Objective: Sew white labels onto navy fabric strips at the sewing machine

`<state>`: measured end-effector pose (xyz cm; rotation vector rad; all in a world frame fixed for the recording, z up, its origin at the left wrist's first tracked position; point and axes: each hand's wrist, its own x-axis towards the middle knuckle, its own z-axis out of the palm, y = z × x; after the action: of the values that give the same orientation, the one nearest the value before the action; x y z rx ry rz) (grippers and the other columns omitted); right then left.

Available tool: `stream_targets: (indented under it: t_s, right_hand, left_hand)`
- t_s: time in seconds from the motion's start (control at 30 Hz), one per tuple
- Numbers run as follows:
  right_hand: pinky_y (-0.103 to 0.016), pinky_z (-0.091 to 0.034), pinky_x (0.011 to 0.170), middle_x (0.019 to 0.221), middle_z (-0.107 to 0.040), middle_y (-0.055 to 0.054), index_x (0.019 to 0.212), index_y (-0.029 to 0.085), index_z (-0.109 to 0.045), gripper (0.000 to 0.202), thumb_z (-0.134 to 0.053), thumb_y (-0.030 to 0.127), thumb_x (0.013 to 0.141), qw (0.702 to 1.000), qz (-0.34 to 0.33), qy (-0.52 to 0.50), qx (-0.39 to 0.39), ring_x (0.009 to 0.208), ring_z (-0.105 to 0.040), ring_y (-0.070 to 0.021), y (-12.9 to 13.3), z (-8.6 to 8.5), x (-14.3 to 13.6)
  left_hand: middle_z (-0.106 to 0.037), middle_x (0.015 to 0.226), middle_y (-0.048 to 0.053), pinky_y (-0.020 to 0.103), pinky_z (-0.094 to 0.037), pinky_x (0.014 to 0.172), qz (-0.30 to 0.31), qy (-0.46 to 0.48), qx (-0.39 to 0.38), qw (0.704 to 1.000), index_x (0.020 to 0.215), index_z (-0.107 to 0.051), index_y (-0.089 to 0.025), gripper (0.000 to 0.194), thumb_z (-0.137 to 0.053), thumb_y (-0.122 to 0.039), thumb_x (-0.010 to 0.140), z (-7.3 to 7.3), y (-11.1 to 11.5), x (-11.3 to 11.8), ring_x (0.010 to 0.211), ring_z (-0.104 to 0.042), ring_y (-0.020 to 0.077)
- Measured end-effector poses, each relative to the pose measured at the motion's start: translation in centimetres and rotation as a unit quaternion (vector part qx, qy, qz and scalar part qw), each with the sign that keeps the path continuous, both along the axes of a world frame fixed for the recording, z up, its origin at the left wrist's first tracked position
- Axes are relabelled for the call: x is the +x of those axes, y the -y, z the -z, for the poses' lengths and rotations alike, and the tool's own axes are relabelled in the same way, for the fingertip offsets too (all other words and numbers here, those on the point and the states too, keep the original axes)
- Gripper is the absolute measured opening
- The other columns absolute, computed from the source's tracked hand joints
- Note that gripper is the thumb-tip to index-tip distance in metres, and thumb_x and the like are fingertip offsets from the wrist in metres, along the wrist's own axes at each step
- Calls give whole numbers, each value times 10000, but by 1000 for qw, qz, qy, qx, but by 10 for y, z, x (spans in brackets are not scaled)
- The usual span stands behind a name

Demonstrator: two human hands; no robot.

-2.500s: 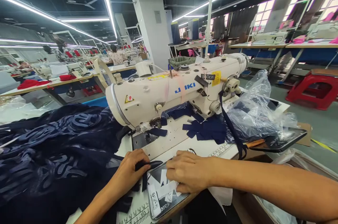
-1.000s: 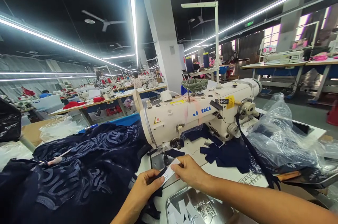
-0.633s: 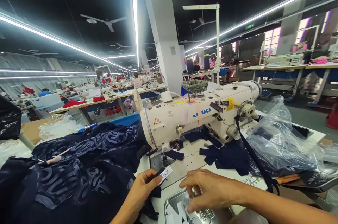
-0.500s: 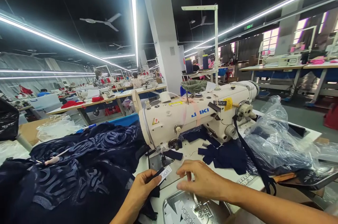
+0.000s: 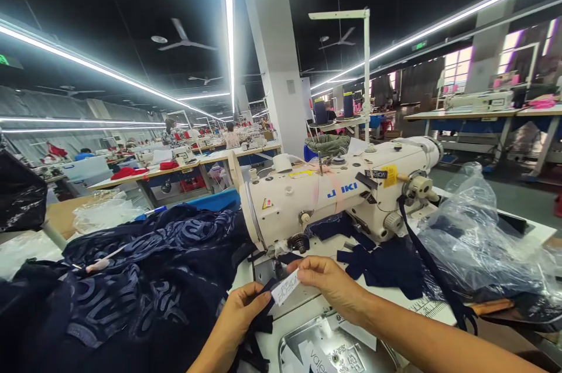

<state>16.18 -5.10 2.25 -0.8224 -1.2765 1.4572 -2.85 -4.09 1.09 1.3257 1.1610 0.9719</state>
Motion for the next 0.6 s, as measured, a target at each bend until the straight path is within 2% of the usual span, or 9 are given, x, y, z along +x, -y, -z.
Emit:
stream_targets:
  t_s: [0.1,0.2,0.27,0.37,0.6]
  right_hand:
    - [-354,-327,880,1048,-555,-71,627,151,-578,297,-709,415,589,1000,-20,16,2,1014,-482,-228,4,0,-12]
    - [-308,-385,765,818,-584,-34,599,151,-569,251,-662,383,617,997,24,67,35,821,-533,-185,1,4,-29]
    - [-267,-389,647,642,-536,7,596,157,-550,202,-612,342,646,992,52,101,57,652,-502,-140,-4,7,-36]
    - [-235,-354,559,568,-478,32,590,163,-515,147,-554,287,660,986,79,128,77,565,-436,-110,-10,9,-41]
    - [-239,-320,562,569,-450,38,589,162,-487,106,-515,248,644,982,80,147,88,566,-407,-106,-8,8,-43]
  left_hand:
    - [-423,450,-48,214,-239,445,3,-12,-9,1000,490,-528,-159,484,-684,-611,416,0,0,3,444,-338,80]
    - [-400,436,-60,205,-241,440,-1,-22,6,1000,482,-519,-159,452,-697,-573,457,-7,6,4,442,-320,74]
    - [-414,458,-58,203,-257,454,4,-17,15,1000,514,-544,-153,433,-677,-565,518,-14,11,3,459,-333,77]
    - [-437,492,-46,212,-287,488,17,-2,27,1000,549,-580,-144,442,-623,-583,588,-18,14,2,489,-357,86]
    - [-450,482,-42,221,-294,498,-5,5,29,1000,540,-617,-141,414,-712,-538,467,-8,7,2,485,-333,82]
